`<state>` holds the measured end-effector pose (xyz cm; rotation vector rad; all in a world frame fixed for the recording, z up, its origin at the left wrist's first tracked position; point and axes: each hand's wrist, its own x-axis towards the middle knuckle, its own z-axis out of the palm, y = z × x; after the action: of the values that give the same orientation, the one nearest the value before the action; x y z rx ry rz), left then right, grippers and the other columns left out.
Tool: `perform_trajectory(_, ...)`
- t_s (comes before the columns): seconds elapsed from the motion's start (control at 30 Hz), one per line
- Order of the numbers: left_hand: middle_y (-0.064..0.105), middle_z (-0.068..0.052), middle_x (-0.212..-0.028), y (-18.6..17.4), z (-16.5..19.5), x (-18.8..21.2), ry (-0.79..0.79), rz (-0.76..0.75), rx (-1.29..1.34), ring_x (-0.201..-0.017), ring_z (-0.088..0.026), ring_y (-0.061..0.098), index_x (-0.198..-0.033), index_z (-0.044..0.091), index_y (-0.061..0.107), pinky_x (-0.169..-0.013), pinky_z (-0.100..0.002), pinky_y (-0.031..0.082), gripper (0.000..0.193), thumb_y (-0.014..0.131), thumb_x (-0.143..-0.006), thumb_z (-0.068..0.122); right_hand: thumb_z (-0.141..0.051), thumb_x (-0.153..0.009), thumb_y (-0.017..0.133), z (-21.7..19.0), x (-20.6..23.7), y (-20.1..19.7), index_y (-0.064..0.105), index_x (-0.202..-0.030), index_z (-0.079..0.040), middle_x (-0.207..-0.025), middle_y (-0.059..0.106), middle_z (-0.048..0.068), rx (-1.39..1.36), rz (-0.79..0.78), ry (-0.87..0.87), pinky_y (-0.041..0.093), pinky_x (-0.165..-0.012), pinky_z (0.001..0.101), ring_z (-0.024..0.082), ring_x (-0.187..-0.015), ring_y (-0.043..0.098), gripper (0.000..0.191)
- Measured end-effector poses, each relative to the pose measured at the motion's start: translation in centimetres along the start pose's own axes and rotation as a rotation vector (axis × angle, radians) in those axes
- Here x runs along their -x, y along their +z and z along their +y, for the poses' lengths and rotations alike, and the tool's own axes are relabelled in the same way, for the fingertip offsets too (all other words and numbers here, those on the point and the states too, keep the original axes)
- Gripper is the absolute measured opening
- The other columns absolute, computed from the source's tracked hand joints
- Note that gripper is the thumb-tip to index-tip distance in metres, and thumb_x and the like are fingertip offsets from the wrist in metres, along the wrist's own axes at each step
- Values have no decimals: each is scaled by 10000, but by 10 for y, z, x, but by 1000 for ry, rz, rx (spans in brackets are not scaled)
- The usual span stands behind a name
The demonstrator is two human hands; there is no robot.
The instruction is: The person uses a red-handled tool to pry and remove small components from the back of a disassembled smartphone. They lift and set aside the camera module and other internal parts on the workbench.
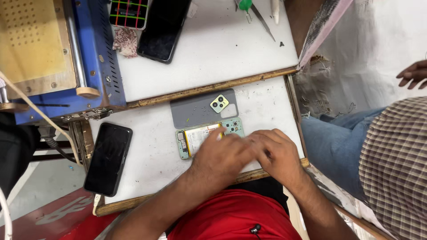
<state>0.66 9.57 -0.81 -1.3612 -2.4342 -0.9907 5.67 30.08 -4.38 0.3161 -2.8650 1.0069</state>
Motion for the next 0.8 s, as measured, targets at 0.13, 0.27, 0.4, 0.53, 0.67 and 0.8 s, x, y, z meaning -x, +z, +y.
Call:
perform_trajectory(0.13,655,-45,-754,0,-4,3,-130,206,20,-698,-213,673,-1147,60,576,-701,-365,528,345,815,-950,212,-110,-830,771,-3,0,1,741,-1074,-79,-1076,755,73,1,9,-24,569,-794,372,255,-922,694,248)
perform_trajectory(0.27,639,-45,-728,4,-8,9,-196,278,44,-648,-213,661,-1128,43,571,-613,-360,502,381,855,-929,201,-110,-832,778,-5,0,-4,743,-1091,-80,-1087,749,70,-7,8,-43,565,-807,364,247,-939,690,263)
perform_trajectory(0.4,639,-53,-719,12,-11,12,-174,261,32,-632,-214,643,-1160,31,567,-632,-358,515,399,843,-923,195,-106,-817,786,-5,-2,-3,742,-1071,-72,-1077,750,62,21,-7,-57,557,-790,369,254,-914,686,260)
perform_trajectory(0.53,633,-39,-711,15,-12,12,-177,241,19,-639,-202,645,-1170,39,554,-643,-349,514,408,843,-927,194,-102,-816,785,-3,-1,0,743,-1061,-82,-1070,750,55,33,20,-58,560,-795,367,249,-915,689,249)
perform_trajectory(0.67,609,-33,-711,16,-10,11,-125,228,15,-644,-197,636,-1183,31,545,-670,-350,531,405,841,-947,174,-105,-820,787,-2,1,0,737,-1062,-80,-1066,749,53,19,16,-52,565,-789,358,240,-907,689,248)
perform_trajectory(0.8,611,-41,-725,16,-10,10,-128,254,0,-669,-206,654,-1182,25,545,-678,-346,538,419,846,-929,172,-108,-820,786,-2,-1,1,736,-1061,-80,-1071,748,55,10,18,-54,563,-799,362,244,-918,689,248)
